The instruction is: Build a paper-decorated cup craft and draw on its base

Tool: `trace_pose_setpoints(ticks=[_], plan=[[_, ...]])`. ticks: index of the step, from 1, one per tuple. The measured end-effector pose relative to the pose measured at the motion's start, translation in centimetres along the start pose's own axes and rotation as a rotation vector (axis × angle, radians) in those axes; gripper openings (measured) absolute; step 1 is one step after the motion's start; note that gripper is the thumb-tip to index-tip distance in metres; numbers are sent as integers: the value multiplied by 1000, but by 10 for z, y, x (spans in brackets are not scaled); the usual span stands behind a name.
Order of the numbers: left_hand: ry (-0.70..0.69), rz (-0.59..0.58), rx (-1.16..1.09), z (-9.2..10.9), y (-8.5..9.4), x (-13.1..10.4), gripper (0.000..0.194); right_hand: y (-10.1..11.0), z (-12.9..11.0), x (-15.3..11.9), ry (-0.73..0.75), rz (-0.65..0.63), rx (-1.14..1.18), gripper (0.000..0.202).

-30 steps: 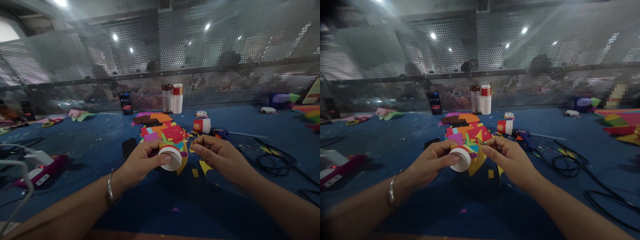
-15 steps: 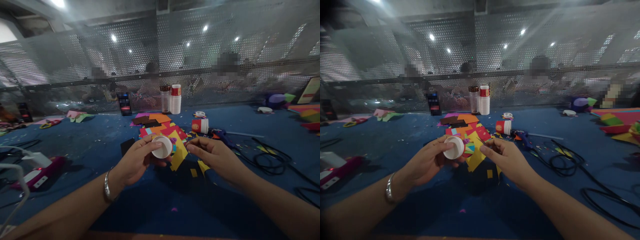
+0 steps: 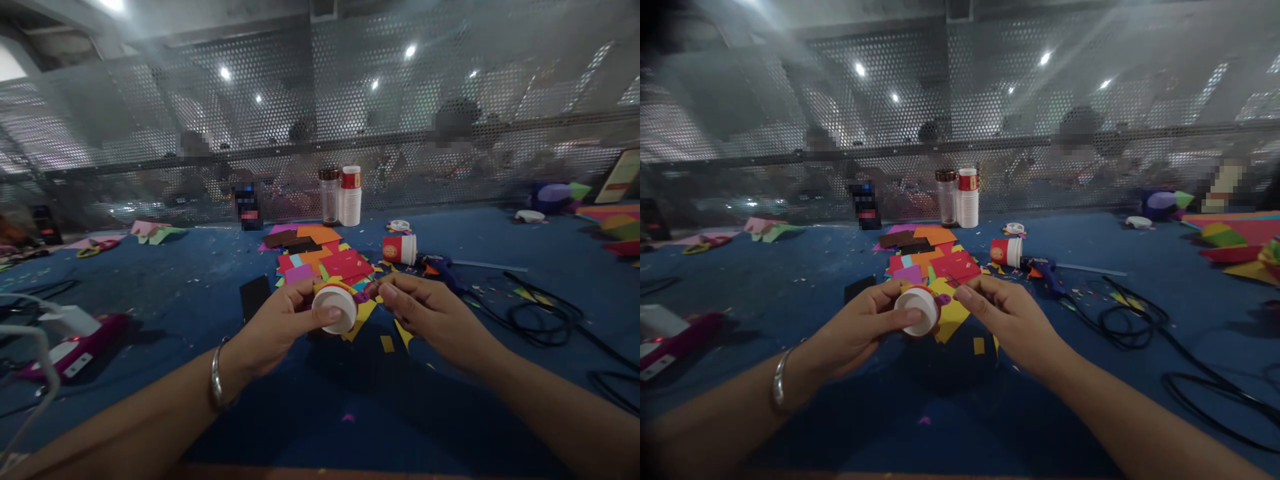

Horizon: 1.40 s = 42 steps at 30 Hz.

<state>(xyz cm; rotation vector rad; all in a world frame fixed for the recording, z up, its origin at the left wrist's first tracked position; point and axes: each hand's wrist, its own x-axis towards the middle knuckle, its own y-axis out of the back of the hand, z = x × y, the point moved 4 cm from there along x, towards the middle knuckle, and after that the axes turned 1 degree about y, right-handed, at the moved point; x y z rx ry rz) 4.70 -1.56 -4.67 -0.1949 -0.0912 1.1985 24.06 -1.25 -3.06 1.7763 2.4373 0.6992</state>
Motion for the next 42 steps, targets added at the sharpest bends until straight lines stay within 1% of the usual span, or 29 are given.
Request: trace_pose_setpoints(ticks=[2, 5, 7, 9, 14, 18, 22, 34, 42], plan=[[-7, -25, -33, 2, -3, -1, 26, 0, -1, 0, 6, -13, -30, 47], [-13, -83, -59, 4, -8, -4, 24, -2, -3, 0, 29, -54, -77, 43], [-20, -99, -57, 5, -9, -5, 23, -2, -5, 0, 51, -72, -83, 41], [-28, -98, -50, 4, -8, -4, 21, -3, -6, -1, 61, -78, -75, 40], [-57, -102, 0, 2, -6, -2, 22, -5, -4, -4, 32, -109, -78, 37], [-31, -90, 21, 3, -9, -2, 24, -5, -3, -5, 40, -135, -81, 36], [-28, -101, 36, 4, -12, -3, 25, -6, -2, -6, 33, -164, -78, 39], [-30, -143, 80, 1, -11, -2, 25, -5, -6, -8, 85, -168, -135, 34], [-45, -136, 86, 1, -11, -2, 27, -4, -6, -8, 113, -180, -151, 33]])
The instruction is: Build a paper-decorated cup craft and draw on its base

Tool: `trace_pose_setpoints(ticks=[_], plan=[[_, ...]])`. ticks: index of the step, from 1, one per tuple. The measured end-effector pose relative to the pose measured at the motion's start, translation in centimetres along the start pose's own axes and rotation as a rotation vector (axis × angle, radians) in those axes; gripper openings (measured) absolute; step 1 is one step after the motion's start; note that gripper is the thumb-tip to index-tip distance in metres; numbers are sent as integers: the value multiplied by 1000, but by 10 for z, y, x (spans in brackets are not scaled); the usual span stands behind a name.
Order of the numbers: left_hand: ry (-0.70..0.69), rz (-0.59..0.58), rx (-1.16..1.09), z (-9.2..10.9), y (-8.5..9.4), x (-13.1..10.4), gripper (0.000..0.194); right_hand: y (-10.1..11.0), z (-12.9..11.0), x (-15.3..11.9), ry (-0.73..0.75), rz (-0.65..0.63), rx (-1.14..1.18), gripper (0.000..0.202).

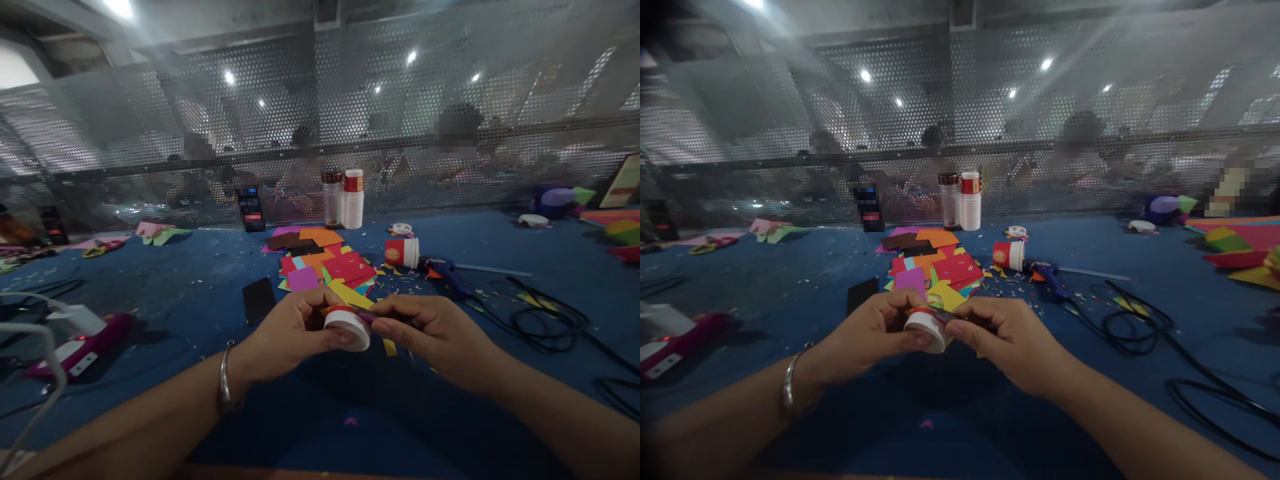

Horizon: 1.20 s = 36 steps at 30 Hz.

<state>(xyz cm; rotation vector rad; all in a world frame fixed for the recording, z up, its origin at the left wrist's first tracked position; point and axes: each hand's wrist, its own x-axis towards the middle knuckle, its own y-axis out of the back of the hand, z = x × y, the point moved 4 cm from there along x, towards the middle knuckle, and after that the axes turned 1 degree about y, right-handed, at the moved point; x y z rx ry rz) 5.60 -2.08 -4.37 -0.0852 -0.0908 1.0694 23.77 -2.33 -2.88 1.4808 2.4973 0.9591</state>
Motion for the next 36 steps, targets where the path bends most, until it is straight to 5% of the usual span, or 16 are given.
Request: trace_pose_setpoints(ticks=[36], plan=[[-62, -22, 26, 1, 3, 0, 18, 5, 0, 0, -23, 59, -10, 36]])
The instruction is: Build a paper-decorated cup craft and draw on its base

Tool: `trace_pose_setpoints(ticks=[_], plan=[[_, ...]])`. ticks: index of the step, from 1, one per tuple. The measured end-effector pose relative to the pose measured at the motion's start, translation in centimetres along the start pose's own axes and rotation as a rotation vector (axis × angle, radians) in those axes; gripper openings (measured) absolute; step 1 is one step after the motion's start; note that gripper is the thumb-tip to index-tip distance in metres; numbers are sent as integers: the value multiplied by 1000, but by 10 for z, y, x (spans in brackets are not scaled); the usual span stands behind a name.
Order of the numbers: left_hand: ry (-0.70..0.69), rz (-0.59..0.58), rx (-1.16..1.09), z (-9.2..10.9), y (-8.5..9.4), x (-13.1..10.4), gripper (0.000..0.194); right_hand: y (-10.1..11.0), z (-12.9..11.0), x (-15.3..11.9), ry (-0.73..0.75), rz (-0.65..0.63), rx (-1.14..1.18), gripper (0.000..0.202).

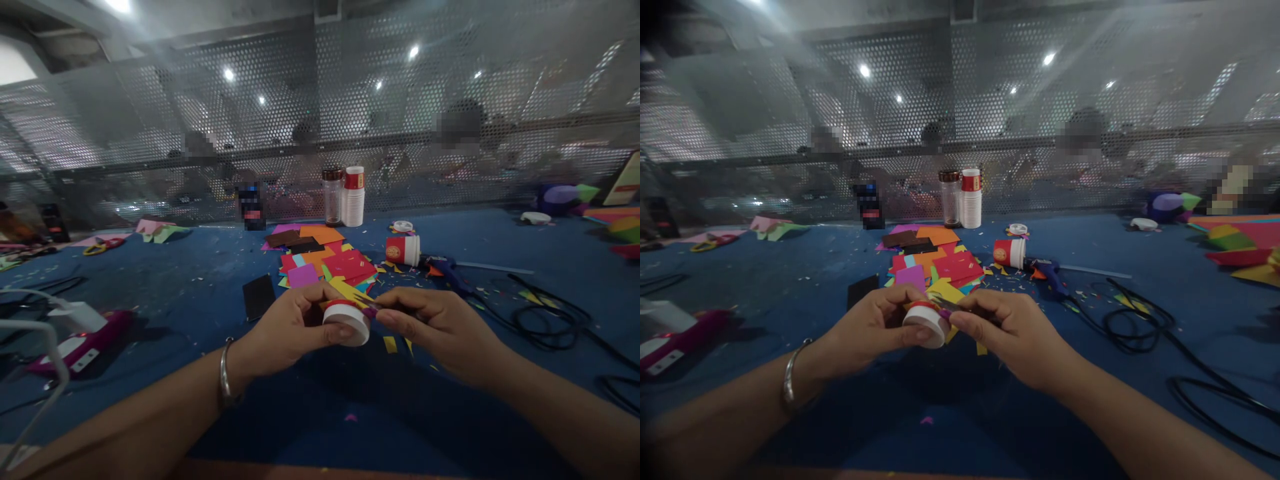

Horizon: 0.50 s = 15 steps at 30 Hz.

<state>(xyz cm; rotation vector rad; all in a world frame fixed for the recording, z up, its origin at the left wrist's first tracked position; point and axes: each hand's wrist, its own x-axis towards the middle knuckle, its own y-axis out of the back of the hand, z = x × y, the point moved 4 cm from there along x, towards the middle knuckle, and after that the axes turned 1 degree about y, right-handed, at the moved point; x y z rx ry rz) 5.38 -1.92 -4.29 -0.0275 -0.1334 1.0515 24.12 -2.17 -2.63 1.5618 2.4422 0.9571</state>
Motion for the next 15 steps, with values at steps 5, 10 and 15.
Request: trace_pose_setpoints(ticks=[5, 10, 15], plan=[[12, 19, 71, 4, 0, -2, 25, 5, -3, 4, -9, 77, 59, 39], [38, 20, 149, 1, 0, -2, 28, 3, -2, 6, -22, 82, 204, 42], [75, -9, 293, -2, 0, -2, 25, -7, 6, 6, -94, -27, 232, 41]])
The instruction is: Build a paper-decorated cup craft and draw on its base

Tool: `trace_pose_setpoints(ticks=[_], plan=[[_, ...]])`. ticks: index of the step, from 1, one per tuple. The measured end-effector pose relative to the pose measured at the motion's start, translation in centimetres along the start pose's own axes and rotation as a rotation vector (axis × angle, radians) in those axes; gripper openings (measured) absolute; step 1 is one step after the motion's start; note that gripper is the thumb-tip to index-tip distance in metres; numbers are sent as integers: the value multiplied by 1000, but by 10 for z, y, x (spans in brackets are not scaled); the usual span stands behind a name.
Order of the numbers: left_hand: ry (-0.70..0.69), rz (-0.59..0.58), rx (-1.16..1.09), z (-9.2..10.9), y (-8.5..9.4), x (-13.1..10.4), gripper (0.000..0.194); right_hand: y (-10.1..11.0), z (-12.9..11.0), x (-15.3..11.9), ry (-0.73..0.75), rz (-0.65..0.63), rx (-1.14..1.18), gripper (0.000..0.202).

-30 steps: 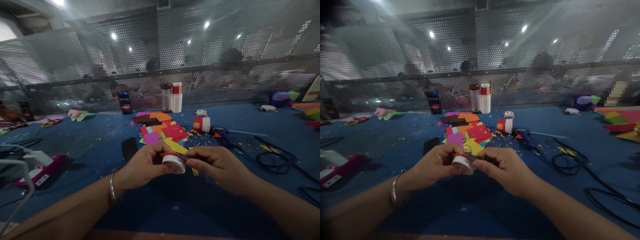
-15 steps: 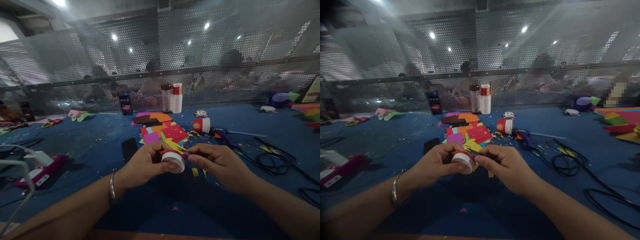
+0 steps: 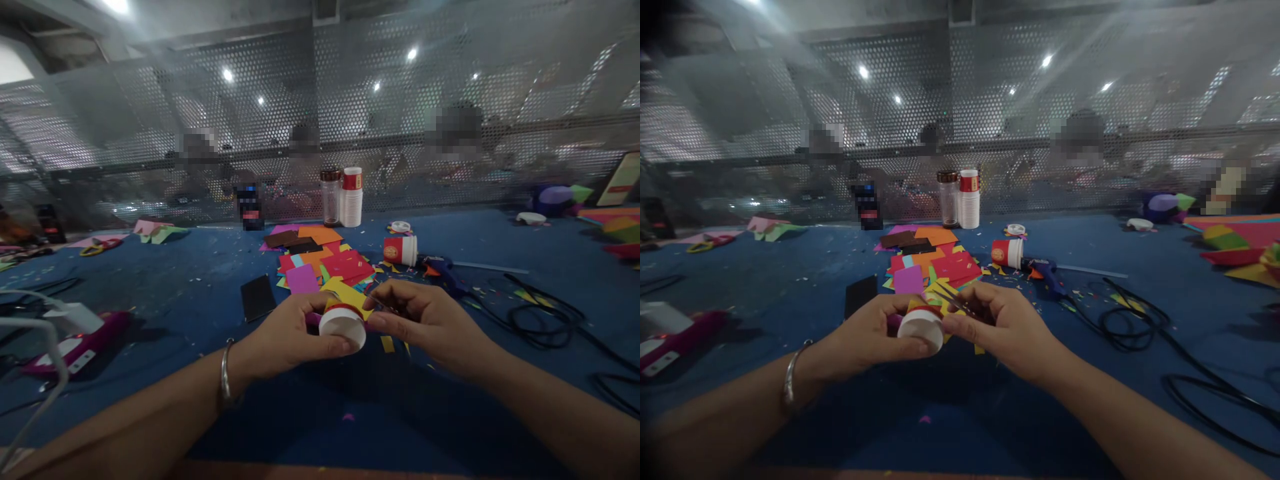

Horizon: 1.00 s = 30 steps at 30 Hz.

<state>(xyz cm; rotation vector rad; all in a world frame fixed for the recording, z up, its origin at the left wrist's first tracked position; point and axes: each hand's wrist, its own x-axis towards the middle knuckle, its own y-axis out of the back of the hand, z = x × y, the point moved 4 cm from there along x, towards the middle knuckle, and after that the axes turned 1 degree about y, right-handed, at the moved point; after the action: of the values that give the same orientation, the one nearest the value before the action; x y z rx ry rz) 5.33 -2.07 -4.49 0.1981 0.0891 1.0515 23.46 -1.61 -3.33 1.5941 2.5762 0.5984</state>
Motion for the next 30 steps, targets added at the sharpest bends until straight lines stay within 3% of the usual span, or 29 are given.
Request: trace_pose_setpoints(ticks=[6, 12, 15, 18, 21, 25, 30], plan=[[48, -3, 217, 3, -3, -3, 26, -4, 6, 1, -6, -70, -63, 38], [42, -7, 222, 6, -4, -4, 27, -5, 3, -1, 31, -101, -60, 28], [59, 21, 130, 3, -1, -3, 30, -5, -1, -2, 48, -97, -69, 24], [91, 71, -114, -1, 4, -1, 35, -4, -2, -2, 52, -67, -51, 23], [69, 85, -290, -1, 6, 1, 28, -3, -1, -1, 38, -41, -14, 25], [13, 136, -367, 1, 6, 2, 21, -2, 1, -1, 40, -39, 23, 33], [-26, 247, -415, 0, 8, 1, 27, 1, -3, -1, 95, 34, -1, 40]])
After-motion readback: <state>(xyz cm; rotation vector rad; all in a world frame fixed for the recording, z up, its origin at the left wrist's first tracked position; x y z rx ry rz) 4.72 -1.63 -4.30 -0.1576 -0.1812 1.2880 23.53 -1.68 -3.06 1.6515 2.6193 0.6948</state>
